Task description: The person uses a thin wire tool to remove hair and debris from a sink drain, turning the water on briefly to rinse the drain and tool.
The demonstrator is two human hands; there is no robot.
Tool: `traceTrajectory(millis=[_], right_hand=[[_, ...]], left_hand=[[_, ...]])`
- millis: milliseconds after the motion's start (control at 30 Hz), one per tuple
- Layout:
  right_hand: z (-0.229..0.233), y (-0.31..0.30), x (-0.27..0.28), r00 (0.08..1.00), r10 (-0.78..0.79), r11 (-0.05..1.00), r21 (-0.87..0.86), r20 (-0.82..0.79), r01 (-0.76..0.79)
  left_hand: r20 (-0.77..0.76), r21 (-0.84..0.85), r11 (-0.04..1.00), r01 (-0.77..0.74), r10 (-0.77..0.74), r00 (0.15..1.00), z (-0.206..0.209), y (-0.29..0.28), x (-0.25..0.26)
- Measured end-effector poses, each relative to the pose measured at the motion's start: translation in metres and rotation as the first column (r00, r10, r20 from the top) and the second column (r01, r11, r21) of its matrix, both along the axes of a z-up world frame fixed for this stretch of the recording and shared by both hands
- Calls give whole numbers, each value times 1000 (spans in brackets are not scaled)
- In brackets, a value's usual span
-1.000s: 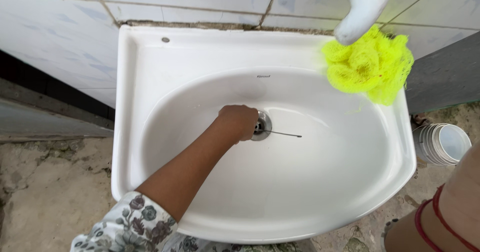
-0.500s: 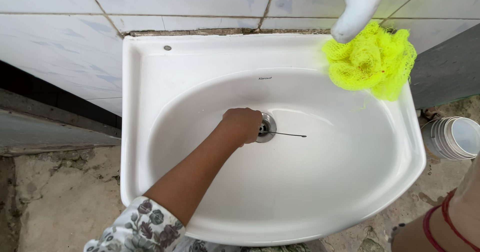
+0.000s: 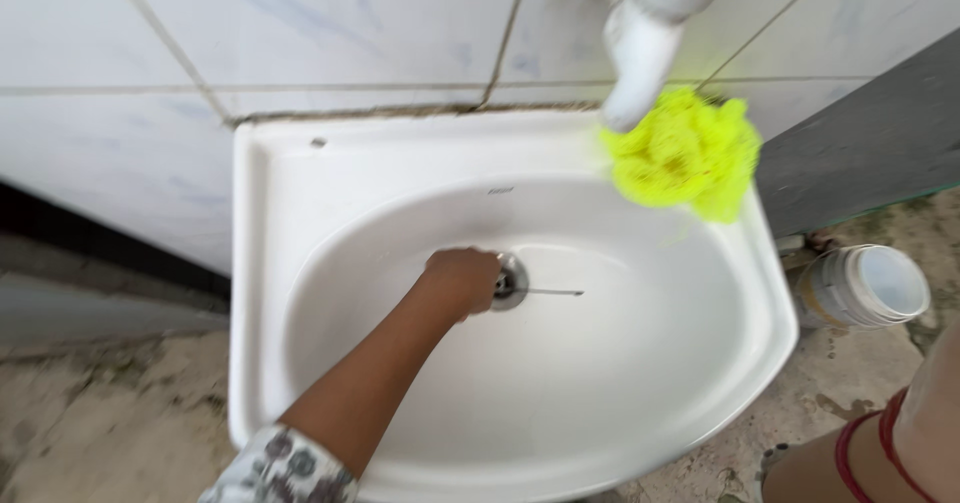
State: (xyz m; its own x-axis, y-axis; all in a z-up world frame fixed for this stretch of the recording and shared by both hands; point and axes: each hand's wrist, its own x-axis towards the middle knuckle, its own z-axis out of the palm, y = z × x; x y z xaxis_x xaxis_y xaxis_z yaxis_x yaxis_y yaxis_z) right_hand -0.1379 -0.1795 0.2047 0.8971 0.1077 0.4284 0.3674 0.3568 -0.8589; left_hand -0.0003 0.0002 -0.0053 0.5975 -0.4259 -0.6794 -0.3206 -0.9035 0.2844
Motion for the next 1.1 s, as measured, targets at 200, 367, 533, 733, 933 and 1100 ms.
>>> traceTrajectory(millis=[200,367,533,733,933,1100], right_hand=[[48,4,-8,976,132,987,-119,174,-112],[8,-13,48,859,381,642,-570,-342,-512],[-146,6,98,904,11,24,-904,-427,-427],[-234,11,120,867,-107,-118,-859,-488,-498],[-220,12,114,606,-178,346,-626,-776,-699],[-210,14,112,628,-162,292,-645,-761,-706]], left_hand=[[65,-12,998,59,-58,996,-5,3,5],[50,-41,999,7,-5,999,7,9,8],[50,-41,998,-38,40,998,15,7,12],[-4,-35,997,-76,76,997,24,10,26],[-43,38,995,-96,98,994,13,16,33],[-189,123,990,-74,96,977,4,10,27]])
